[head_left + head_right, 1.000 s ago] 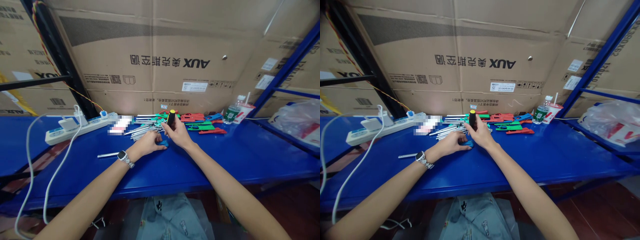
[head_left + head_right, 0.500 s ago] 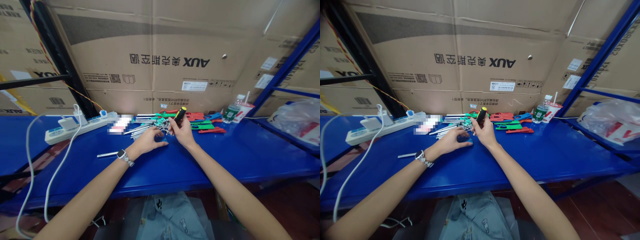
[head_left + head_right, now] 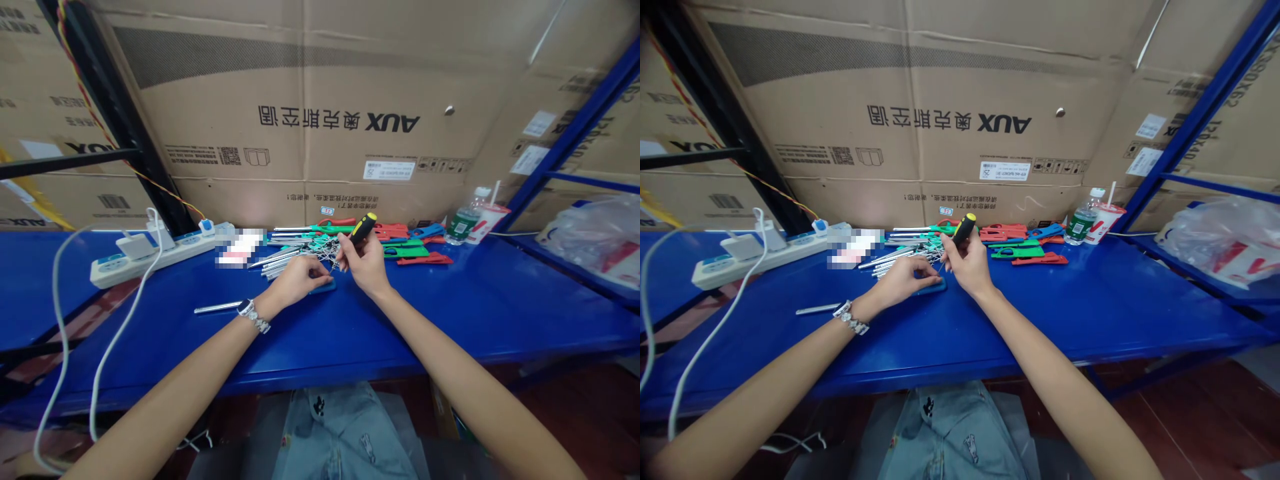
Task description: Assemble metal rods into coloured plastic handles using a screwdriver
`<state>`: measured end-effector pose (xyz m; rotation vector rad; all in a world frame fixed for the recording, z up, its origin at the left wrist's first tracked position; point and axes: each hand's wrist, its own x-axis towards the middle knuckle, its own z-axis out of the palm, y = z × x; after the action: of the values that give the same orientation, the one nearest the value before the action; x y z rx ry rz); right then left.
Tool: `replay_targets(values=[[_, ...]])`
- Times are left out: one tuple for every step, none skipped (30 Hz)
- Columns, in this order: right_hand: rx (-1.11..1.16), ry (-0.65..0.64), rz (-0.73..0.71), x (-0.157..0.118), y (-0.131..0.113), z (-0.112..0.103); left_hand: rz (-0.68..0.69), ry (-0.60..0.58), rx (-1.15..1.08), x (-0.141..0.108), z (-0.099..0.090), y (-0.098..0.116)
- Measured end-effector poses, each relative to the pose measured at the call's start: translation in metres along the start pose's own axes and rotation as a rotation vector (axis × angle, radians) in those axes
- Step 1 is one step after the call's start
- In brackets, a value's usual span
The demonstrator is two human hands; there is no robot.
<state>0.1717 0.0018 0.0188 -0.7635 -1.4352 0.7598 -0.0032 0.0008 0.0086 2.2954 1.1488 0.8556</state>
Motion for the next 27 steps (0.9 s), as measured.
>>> replay_targets(values=[[0.002,-0.007,-0.004,0.0,0.001,0.0,0.0,-0.001,0.0,0.0,0.0,0.0],[0.004,-0.015,-0.007,0.0,0.002,0.0,-0.001,-0.002,0.001,0.0,0.0,0.0],[0.006,-0.022,-0.011,-0.001,0.002,0.001,0.0,0.0,0.004,0.0,0.001,0.0],[0.007,-0.029,-0.015,-0.001,0.003,0.001,0.001,0.004,0.007,0.0,0.001,0.0],[0.008,-0.035,-0.019,-0.002,0.003,0.001,0.003,0.012,0.01,0.0,0.001,0.0],[0.008,-0.04,-0.026,-0.002,0.002,0.001,0.006,0.021,0.012,-0.001,0.002,0.001],[0.006,-0.046,-0.033,-0.003,0.002,0.001,0.01,0.031,0.016,-0.001,0.003,0.001],[-0.001,-0.052,-0.04,-0.003,0.001,0.001,0.013,0.042,0.023,-0.001,0.004,0.002],[-0.013,-0.056,-0.045,-0.003,0.0,0.001,0.016,0.053,0.031,-0.001,0.005,0.003],[-0.028,-0.057,-0.048,-0.004,-0.001,0.0,0.018,0.062,0.04,-0.001,0.005,0.004],[-0.043,-0.057,-0.05,-0.004,-0.002,0.0,0.018,0.065,0.044,-0.001,0.006,0.005],[-0.057,-0.053,-0.051,-0.004,-0.002,0.0,0.014,0.059,0.04,-0.001,0.006,0.006],[-0.067,-0.049,-0.054,-0.004,-0.002,-0.001,0.007,0.046,0.032,-0.002,0.006,0.007],[-0.074,-0.045,-0.057,-0.004,-0.002,-0.001,0.002,0.031,0.028,-0.002,0.006,0.007],[-0.078,-0.043,-0.061,-0.004,-0.001,-0.002,-0.001,0.019,0.035,-0.003,0.005,0.007],[-0.08,-0.041,-0.063,-0.003,0.0,-0.003,-0.002,0.009,0.054,-0.004,0.004,0.006],[-0.083,-0.041,-0.064,-0.003,0.001,-0.003,-0.001,0.0,0.084,-0.004,0.004,0.005],[-0.087,-0.042,-0.065,-0.003,0.002,-0.004,-0.003,-0.01,0.12,-0.005,0.003,0.003],[-0.09,-0.047,-0.065,-0.003,0.003,-0.005,-0.009,-0.025,0.153,-0.005,0.002,0.001],[-0.096,-0.054,-0.066,-0.002,0.003,-0.005,-0.017,-0.048,0.176,-0.005,0.002,-0.001],[-0.103,-0.063,-0.067,-0.002,0.004,-0.005,-0.024,-0.074,0.188,-0.005,0.002,-0.002],[-0.114,-0.071,-0.068,-0.002,0.005,-0.005,-0.026,-0.098,0.191,-0.005,0.002,-0.004],[-0.124,-0.076,-0.069,-0.002,0.005,-0.005,-0.026,-0.115,0.187,-0.005,0.003,-0.006],[-0.134,-0.078,-0.069,-0.001,0.006,-0.005,-0.024,-0.126,0.18,-0.004,0.004,-0.007],[-0.141,-0.079,-0.067,-0.001,0.007,-0.005,-0.023,-0.131,0.173,-0.004,0.004,-0.009],[-0.148,-0.08,-0.064,-0.001,0.007,-0.004,-0.025,-0.13,0.166,-0.004,0.005,-0.01],[-0.151,-0.083,-0.058,0.0,0.008,-0.004,-0.031,-0.127,0.161,-0.004,0.006,-0.01]])
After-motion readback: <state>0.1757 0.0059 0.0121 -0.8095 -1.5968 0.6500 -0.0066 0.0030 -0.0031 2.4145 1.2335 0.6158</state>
